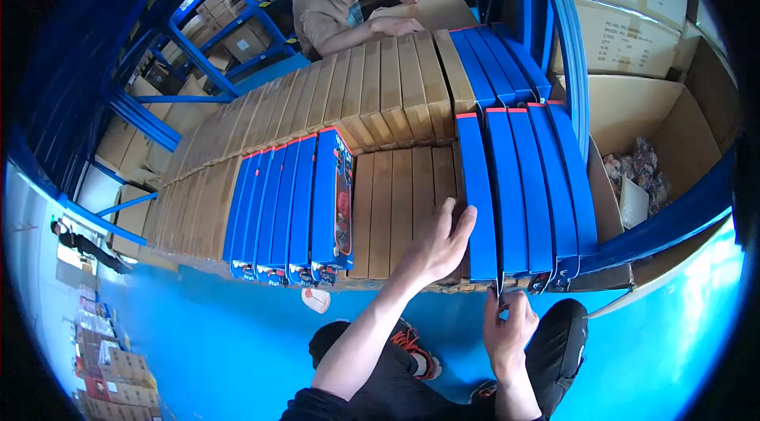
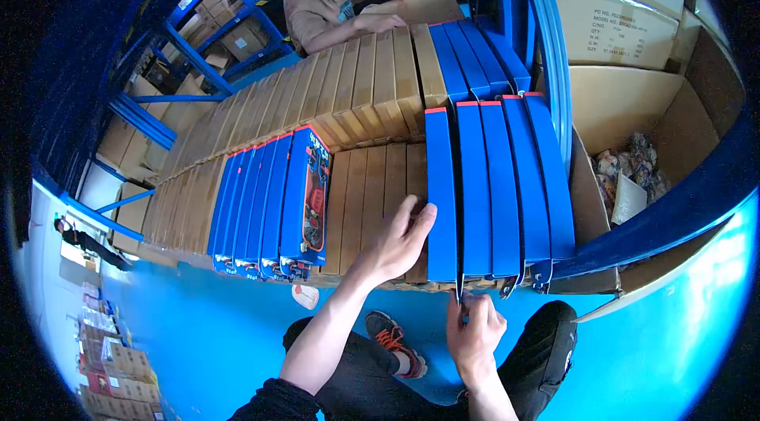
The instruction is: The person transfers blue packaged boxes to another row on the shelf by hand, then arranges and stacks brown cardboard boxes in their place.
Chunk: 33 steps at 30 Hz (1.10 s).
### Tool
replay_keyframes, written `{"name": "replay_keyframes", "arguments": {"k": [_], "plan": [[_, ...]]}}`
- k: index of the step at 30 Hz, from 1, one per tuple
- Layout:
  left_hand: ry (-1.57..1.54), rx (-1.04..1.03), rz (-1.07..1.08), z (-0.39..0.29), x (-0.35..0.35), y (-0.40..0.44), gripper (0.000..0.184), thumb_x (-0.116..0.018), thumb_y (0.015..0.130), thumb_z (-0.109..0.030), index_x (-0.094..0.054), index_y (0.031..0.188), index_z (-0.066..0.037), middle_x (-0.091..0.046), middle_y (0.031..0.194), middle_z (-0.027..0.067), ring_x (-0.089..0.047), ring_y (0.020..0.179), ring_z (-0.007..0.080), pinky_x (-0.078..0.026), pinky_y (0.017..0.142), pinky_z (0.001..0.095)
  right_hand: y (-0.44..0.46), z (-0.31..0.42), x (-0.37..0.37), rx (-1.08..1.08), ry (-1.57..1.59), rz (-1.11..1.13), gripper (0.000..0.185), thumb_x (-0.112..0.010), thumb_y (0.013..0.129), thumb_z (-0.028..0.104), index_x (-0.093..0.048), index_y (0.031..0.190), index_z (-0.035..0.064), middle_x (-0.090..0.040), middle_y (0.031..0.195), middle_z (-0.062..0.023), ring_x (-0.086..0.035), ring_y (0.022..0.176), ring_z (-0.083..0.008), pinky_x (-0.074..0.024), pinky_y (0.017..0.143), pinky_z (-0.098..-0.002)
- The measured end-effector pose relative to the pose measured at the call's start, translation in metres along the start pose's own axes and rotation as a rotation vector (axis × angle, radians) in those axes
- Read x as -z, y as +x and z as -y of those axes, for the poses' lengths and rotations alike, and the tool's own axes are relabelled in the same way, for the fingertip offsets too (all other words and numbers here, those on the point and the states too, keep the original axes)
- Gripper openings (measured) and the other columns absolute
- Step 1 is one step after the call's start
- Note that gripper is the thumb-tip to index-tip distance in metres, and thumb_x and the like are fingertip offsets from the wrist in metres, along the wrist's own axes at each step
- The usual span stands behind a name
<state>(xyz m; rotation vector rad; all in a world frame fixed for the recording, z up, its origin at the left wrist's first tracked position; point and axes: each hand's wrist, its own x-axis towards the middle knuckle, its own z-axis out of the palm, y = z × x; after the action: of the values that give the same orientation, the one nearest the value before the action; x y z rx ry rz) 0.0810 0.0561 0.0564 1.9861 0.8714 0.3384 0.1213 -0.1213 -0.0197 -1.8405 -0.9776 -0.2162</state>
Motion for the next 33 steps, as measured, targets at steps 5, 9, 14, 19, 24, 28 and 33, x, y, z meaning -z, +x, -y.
{"name": "replay_keyframes", "arguments": {"k": [5,9,14,19,24,28,33], "plan": [[0.033,-0.060,-0.100,0.004,-0.007,0.003,0.053,-0.041,0.101,-0.049,-0.049,0.112,0.003,-0.062,0.098,0.0317,-0.060,0.099,0.0471,-0.047,0.082,0.0486,0.003,0.002,-0.005,-0.022,0.009,-0.014,0.024,-0.073,0.079,-0.001,-0.049,0.080,0.0034,-0.053,0.063,-0.0106,-0.054,0.048,-0.0286,-0.0412,0.043,-0.0366],[0.020,0.037,0.016,-0.003,-0.004,0.007,0.067,-0.037,0.099,-0.058,-0.044,0.128,0.002,-0.058,0.114,0.0303,-0.056,0.112,0.0436,-0.044,0.092,0.0463,0.004,0.001,-0.006,-0.024,0.017,-0.018,0.023,-0.071,0.080,-0.001,-0.049,0.080,0.0029,-0.054,0.063,-0.0107,-0.056,0.049,-0.0280,-0.0431,0.045,-0.0358],[-0.028,0.074,0.106,-0.002,-0.004,0.009,0.057,-0.033,0.102,-0.055,-0.048,0.114,-0.002,-0.059,0.099,0.0246,-0.061,0.098,0.0400,-0.044,0.083,0.0472,0.011,0.007,-0.006,-0.075,0.066,-0.051,0.019,-0.068,0.083,-0.002,-0.050,0.084,0.0021,-0.057,0.062,-0.0108,-0.058,0.050,-0.0240,-0.0430,0.046,-0.0331],[-0.066,0.036,0.058,0.008,-0.007,0.003,0.048,-0.034,0.104,-0.049,-0.046,0.106,-0.003,-0.055,0.089,0.0215,-0.060,0.089,0.0371,-0.044,0.078,0.0454,0.006,-0.002,-0.006,-0.041,0.034,-0.012,0.021,-0.070,0.081,0.000,-0.050,0.088,0.0010,-0.057,0.060,-0.0105,-0.058,0.048,-0.0249,-0.0451,0.047,-0.0337],[0.088,-0.207,-0.312,0.019,-0.004,-0.004,0.039,-0.042,0.103,-0.038,-0.052,0.122,-0.005,-0.067,0.091,0.0229,-0.067,0.082,0.0387,-0.051,0.069,0.0456,-0.003,0.014,0.002,0.031,0.073,-0.117,0.029,-0.073,0.081,0.007,-0.047,0.090,0.0004,-0.054,0.064,-0.0088,-0.052,0.050,-0.0225,-0.0383,0.049,-0.0329],[0.079,-0.171,-0.519,0.021,0.045,-0.010,0.029,-0.049,0.101,-0.027,-0.058,0.117,-0.005,-0.071,0.093,0.0137,-0.070,0.080,0.0278,-0.054,0.068,0.0389,-0.020,0.044,-0.006,0.172,0.231,0.008,0.020,-0.069,0.082,0.007,-0.050,0.088,0.0020,-0.055,0.065,-0.0084,-0.053,0.050,-0.0232,-0.0413,0.048,-0.0321],[0.023,0.004,-0.824,0.048,0.122,-0.024,0.029,-0.044,0.100,-0.019,-0.059,0.114,0.002,-0.070,0.097,0.0162,-0.067,0.085,0.0209,-0.053,0.076,0.0343,0.000,0.099,-0.085,0.270,0.232,0.446,0.027,-0.076,0.081,0.023,-0.056,0.086,0.0060,-0.060,0.066,-0.0074,-0.061,0.051,-0.0249,-0.0492,0.047,-0.0343]]}}
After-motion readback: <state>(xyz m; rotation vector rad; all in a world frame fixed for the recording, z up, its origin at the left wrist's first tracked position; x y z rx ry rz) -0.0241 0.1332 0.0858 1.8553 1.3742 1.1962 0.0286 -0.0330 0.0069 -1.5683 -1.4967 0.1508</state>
